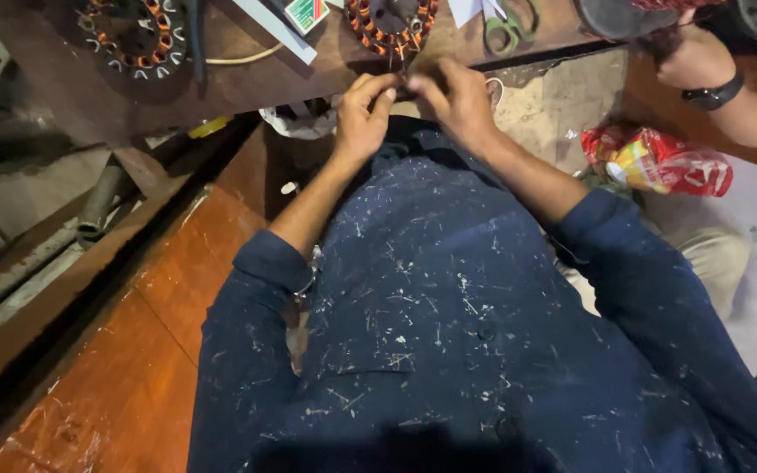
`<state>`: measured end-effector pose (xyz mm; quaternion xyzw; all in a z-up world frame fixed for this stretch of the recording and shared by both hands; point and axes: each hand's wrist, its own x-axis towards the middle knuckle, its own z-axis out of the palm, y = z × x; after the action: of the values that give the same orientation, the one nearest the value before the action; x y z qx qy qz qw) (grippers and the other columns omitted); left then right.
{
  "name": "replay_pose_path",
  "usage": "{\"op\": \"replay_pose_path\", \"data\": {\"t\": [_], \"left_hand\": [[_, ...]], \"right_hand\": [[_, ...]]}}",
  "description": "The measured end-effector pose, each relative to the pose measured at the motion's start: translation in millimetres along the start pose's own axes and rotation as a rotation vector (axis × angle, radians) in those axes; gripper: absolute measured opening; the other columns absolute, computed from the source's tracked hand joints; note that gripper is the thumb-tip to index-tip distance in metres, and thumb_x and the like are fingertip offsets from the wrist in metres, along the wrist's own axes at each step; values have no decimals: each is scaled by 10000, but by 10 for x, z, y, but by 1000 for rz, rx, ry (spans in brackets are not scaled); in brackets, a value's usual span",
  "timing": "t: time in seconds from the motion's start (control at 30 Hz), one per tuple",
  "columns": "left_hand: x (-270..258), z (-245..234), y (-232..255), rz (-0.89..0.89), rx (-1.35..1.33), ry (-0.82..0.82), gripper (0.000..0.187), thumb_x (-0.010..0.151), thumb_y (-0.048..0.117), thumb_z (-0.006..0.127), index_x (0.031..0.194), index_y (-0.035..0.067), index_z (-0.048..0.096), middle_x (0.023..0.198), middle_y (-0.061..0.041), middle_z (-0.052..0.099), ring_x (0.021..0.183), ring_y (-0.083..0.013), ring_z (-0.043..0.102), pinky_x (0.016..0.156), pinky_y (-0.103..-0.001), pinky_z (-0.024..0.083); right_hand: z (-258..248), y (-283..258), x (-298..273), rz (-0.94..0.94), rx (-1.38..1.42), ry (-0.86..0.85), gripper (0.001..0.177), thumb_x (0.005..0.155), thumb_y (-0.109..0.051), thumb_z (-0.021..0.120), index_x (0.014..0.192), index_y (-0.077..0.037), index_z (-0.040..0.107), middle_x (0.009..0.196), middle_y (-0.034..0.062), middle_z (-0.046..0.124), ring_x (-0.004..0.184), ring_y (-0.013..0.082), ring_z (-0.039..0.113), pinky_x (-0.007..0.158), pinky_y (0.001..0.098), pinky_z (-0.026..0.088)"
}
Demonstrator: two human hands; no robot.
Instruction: The person winds copper wire around a motor stator, trims the wire with scissors, and wraps the ends with white tape. They repeat this process on multiple stators placed on a wooden workbench.
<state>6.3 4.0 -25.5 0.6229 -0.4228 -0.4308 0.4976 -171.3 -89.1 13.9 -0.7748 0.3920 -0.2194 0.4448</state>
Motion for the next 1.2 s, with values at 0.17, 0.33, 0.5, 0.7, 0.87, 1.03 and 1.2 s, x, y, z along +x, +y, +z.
{"op": "replay_pose_path", "data": {"t": [0.17,0.33,0.5,0.7,0.87,1.03,1.2], "left_hand": [[-38,-127,196,-309,-264,-130,298,1000,64,618,1297,84,632,987,-86,709,771,-183,621,697,-309,508],[-253,-839,513,-521,-877,-373,287,1008,131,630,1279,46,662,1057,-68,712,848,-160,717,734,-273,555],[-310,-1074,159,-501,-778,83,292,967,180,721,1207,18,685,951,-45,705,777,-134,690,689,-280,566],[154,-689,-316,-521,-918,427,314,957,137,849,1061,51,565,850,-22,602,702,-123,568,576,-291,413],[152,-597,-192,-355,-917,349,278,1027,167,710,1219,56,543,988,-70,666,795,-129,625,719,-281,504],[-5,-690,-64,-287,-907,249,304,1068,128,614,1345,49,516,1113,-95,687,906,-138,668,810,-284,532],[38,-745,-18,-324,-888,293,223,1053,172,604,1219,27,639,1091,-78,697,861,-132,672,766,-280,542]], "right_hand": [[-78,-267,-19,-240,-239,-12,151,959,-27,759,1097,10,713,1040,163,724,907,294,719,753,365,584],[-16,-203,68,-123,-85,-7,113,991,-36,772,1032,15,679,959,150,697,838,248,708,727,344,556],[169,87,-39,158,276,-93,164,1044,-75,731,941,24,651,831,72,686,683,134,664,575,262,517],[344,195,46,616,695,-129,263,1084,-224,567,939,-15,631,790,20,692,629,100,683,499,237,531],[231,-24,12,406,290,24,252,1105,-222,617,1115,24,671,781,71,683,615,127,658,541,260,504],[208,-136,-44,-123,-87,182,222,1034,-92,743,1193,40,662,956,145,690,796,202,687,676,312,542],[275,-11,12,78,-119,104,140,1000,-70,797,966,32,708,799,129,658,630,190,634,561,326,467]]}}
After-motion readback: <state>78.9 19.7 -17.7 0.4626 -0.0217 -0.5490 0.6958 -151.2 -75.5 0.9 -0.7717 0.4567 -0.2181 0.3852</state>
